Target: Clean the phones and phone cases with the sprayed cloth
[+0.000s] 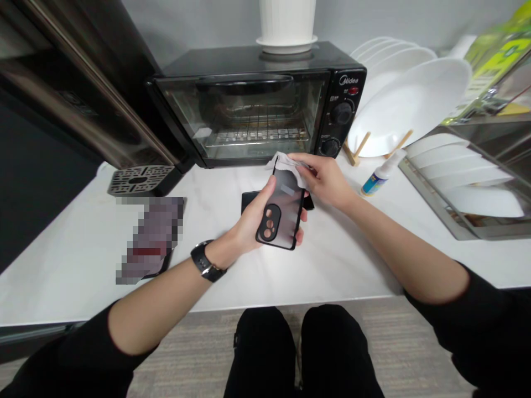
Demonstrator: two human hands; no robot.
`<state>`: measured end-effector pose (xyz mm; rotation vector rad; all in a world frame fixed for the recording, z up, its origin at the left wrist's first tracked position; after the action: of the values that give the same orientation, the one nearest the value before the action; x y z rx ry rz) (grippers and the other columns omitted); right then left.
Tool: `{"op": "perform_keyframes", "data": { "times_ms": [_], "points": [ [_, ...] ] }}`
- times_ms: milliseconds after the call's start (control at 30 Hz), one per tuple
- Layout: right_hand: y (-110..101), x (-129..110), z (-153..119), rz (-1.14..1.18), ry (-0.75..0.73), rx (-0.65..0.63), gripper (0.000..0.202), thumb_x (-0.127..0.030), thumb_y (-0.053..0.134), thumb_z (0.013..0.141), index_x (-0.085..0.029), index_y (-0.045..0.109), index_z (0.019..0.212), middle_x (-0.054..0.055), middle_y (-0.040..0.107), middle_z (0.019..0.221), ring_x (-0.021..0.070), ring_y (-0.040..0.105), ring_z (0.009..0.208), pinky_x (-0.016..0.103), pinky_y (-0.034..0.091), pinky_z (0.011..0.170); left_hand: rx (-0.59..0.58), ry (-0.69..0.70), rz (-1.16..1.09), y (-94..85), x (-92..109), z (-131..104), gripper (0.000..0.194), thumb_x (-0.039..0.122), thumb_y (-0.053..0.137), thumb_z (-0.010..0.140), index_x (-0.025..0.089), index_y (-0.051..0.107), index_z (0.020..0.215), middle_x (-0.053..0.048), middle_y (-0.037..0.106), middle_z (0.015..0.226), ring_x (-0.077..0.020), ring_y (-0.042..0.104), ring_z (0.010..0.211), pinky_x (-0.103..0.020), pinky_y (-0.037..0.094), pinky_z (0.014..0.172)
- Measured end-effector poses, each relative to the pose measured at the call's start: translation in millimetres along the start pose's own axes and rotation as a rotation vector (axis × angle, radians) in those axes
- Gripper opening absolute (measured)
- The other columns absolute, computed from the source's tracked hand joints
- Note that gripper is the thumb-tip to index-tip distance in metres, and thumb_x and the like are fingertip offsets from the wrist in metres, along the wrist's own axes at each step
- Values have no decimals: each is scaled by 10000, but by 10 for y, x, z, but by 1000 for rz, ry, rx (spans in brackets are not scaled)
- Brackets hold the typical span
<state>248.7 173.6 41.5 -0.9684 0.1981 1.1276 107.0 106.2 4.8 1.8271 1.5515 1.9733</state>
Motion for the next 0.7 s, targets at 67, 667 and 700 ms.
{"op": "perform_keyframes", "data": {
  "times_ms": [67, 667, 700],
  "points": [
    [-12, 32, -1, 18, 29, 10, 307, -328, 542, 1024, -179, 772, 1165, 68, 808, 1114, 223, 716, 948, 309, 490, 799, -26, -63, -18, 8, -22, -16, 733, 766, 346, 1013, 140, 619, 1278, -109, 740, 961, -277, 752, 703, -407, 589, 674],
    [-106, 62, 10, -214, 122, -18, 521, -542, 655, 973, -190, 594, 593, -25, 503, 535, 115, 352, 539, 313, 231, 569, -129, -208, -75, 42, -155, -62, 731, 783, 464, 965, 163, 598, 1327, -115, 747, 994, -287, 755, 708, -413, 579, 676],
    [-97, 57, 11, -216, 112, -35, 511, -533, 634, 987, -188, 606, 611, -21, 520, 547, 115, 358, 541, 310, 240, 570, -119, -188, -73, 35, -152, -55, 721, 781, 471, 963, 162, 603, 1310, -109, 744, 986, -288, 756, 708, -407, 579, 671]
  ]
}}
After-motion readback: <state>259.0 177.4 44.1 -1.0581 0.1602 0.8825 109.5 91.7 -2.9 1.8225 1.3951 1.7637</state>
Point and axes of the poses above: each hand's wrist, its own z-axis towards the middle knuckle, its own y-axis out of the palm, x = y × z, the point moved 6 cm from there along z, towards the middle knuckle
